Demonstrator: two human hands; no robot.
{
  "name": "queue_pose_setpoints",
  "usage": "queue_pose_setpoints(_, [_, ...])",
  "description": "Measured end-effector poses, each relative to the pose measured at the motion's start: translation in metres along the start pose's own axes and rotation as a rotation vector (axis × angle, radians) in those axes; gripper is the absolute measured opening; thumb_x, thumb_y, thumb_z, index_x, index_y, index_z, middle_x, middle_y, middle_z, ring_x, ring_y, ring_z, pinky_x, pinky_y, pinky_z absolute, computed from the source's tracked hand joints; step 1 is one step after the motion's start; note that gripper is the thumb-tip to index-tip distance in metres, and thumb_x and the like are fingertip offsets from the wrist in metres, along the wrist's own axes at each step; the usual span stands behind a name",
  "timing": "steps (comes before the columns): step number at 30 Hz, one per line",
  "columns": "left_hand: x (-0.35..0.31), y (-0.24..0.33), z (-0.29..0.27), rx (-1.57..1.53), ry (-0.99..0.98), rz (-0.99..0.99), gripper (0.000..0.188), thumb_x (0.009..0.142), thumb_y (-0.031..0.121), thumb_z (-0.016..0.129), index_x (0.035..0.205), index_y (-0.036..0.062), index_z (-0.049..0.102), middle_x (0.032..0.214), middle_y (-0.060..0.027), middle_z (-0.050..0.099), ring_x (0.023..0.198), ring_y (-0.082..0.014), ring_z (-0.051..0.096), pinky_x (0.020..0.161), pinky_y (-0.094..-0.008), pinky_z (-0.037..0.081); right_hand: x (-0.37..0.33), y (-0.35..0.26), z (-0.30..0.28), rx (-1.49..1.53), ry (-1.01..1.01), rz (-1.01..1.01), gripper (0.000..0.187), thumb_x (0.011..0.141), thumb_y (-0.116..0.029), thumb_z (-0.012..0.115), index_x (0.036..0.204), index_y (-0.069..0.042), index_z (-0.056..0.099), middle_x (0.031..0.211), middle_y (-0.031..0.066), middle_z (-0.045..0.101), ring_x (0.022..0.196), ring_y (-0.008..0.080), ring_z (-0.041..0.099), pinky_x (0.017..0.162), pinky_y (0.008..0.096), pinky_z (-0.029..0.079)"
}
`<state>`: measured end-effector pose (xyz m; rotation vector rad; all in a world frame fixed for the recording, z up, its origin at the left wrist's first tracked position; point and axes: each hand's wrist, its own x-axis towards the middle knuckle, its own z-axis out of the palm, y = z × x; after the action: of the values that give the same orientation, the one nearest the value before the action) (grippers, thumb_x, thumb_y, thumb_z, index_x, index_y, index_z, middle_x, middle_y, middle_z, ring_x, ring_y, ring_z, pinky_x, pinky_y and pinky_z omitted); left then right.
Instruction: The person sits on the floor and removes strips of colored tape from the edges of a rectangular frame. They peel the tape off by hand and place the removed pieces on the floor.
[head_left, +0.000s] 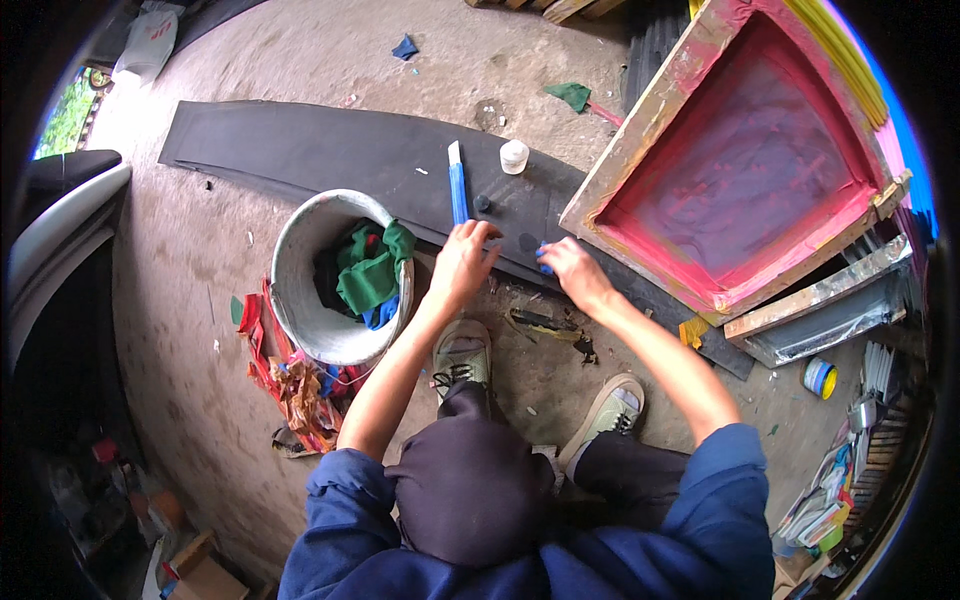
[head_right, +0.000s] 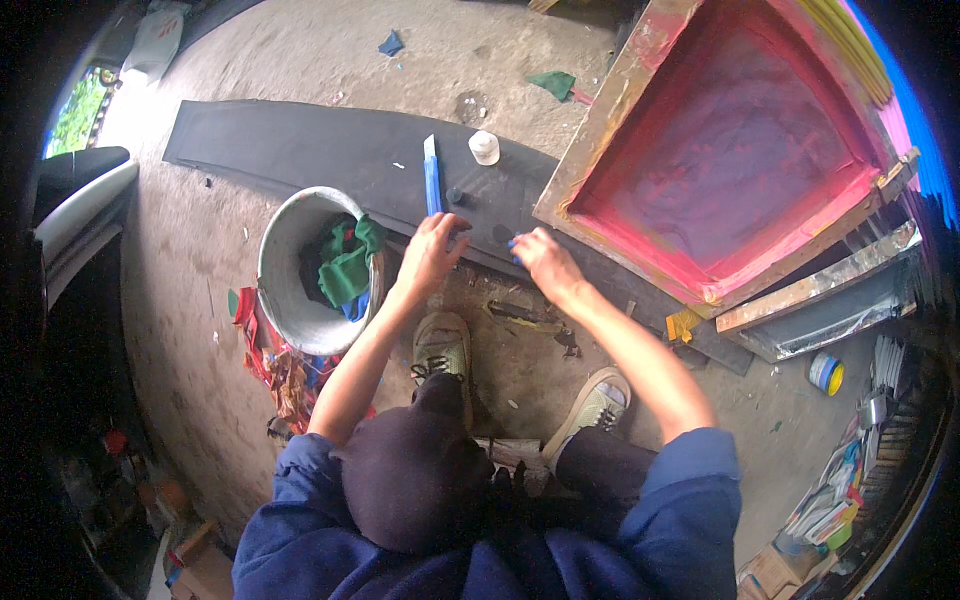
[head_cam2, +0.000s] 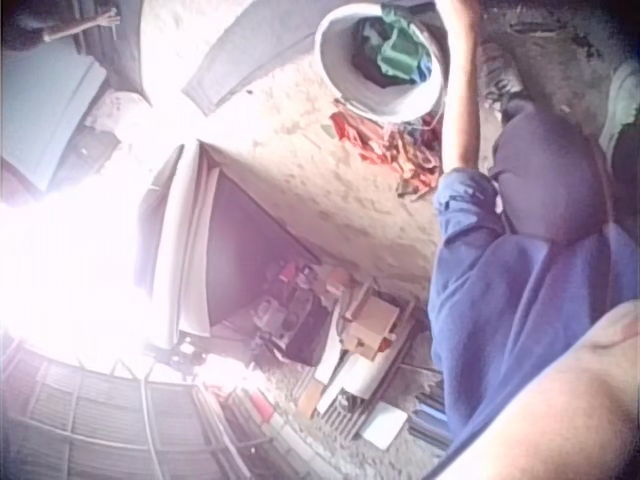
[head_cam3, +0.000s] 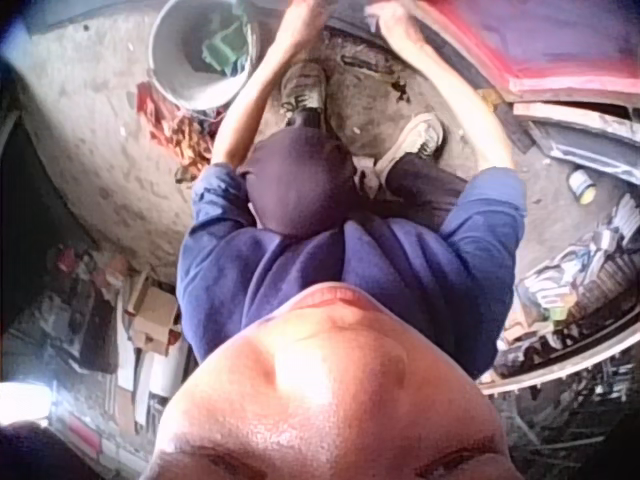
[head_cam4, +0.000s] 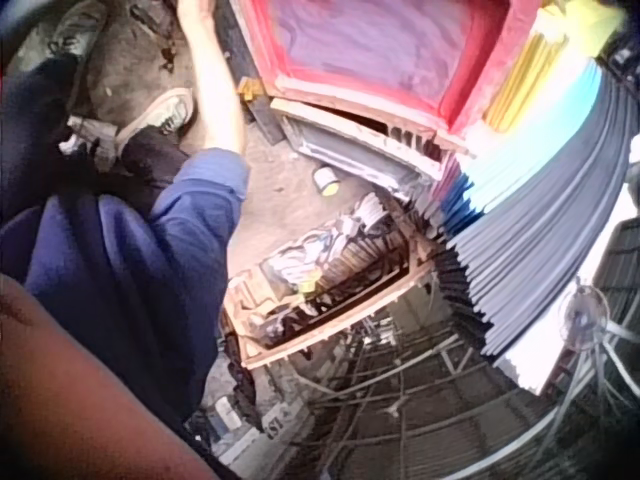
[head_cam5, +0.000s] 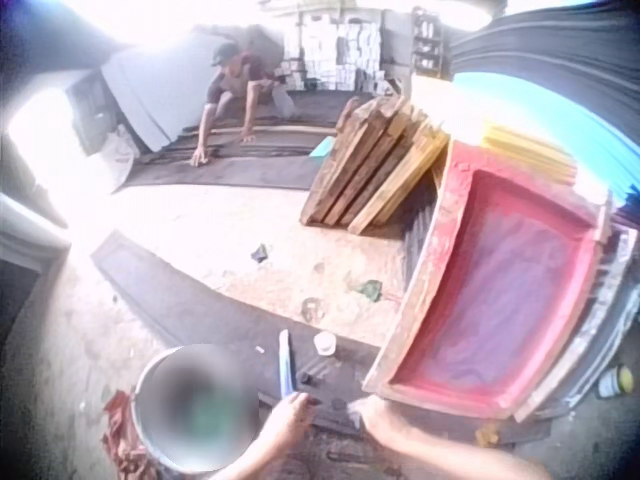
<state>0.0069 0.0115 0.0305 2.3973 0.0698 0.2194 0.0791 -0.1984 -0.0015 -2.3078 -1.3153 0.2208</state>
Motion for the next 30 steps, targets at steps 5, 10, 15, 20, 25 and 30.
queue_pose_setpoints(5, [0.001,0.008,0.017,-1.158,-0.312,-0.464,0.050,0.091,0.028,0.049,0.135,0.0161,0.029,0.113,-0.0072,0.053,0.100,-0.0159,0.052,0.081,-0.0318,0.047,0.065,-0.010,-0.041,0.750,0.074,0.475,0.018,0.073,0.007,0.056,0.086,-0.002,0.064,0.084,0.0068,0.066,0.078,0.0098,0.060,0.071,0.0235,0.047])
queue_pose_setpoints(10, [0.002,0.028,-0.044,-1.418,0.103,-0.697,0.052,0.086,0.021,0.057,0.132,0.0089,0.035,0.093,-0.0007,0.053,0.080,-0.0080,0.052,0.071,-0.0216,0.047,0.128,-0.068,-0.059,1.011,0.175,0.304,0.024,0.072,0.004,0.061,0.095,-0.004,0.060,0.087,0.0057,0.065,0.079,0.0102,0.061,0.069,0.0246,0.049])
queue_pose_setpoints(15, [-0.059,0.010,-0.121,-1.383,0.447,-0.598,0.036,0.086,0.020,0.057,0.118,0.0054,0.049,0.106,-0.0047,0.056,0.094,-0.0115,0.054,0.081,-0.0258,0.046,0.167,-0.167,-0.039,0.850,-0.088,0.088,0.015,0.072,-0.005,0.064,0.086,-0.006,0.065,0.084,0.0090,0.063,0.074,0.0146,0.061,0.068,0.0269,0.049])
queue_pose_setpoints(20, [-0.183,-0.010,-0.169,-0.860,0.964,-0.525,0.030,0.083,0.007,0.057,0.112,0.0051,0.054,0.097,-0.0072,0.062,0.086,-0.0126,0.059,0.077,-0.0257,0.047,0.178,-0.290,0.017,0.658,-0.250,-0.321,0.023,0.067,0.003,0.062,0.089,-0.003,0.062,0.083,0.0087,0.056,0.078,0.0175,0.061,0.072,0.0287,0.050])
queue_pose_setpoints(25, [-0.274,-0.014,-0.196,-0.261,0.823,-0.878,0.048,0.075,0.010,0.065,0.120,0.0112,0.049,0.093,-0.0178,0.063,0.086,-0.0210,0.063,0.078,-0.0308,0.049,0.170,-0.356,0.066,0.411,-0.406,-0.622,0.035,0.068,0.009,0.050,0.099,-0.004,0.058,0.095,0.0149,0.057,0.092,0.0266,0.058,0.080,0.0339,0.047])
queue_pose_setpoints(30, [-0.293,-0.029,-0.186,0.225,0.480,-1.103,0.054,0.075,0.026,0.066,0.125,0.0240,0.046,0.138,-0.0255,0.024,0.126,-0.0470,0.020,0.095,-0.0611,0.027,0.166,-0.294,0.048,-0.018,-0.418,-0.720,0.030,0.077,-0.004,0.047,0.105,-0.007,0.055,0.100,0.0152,0.052,0.097,0.0311,0.053,0.081,0.0402,0.045])
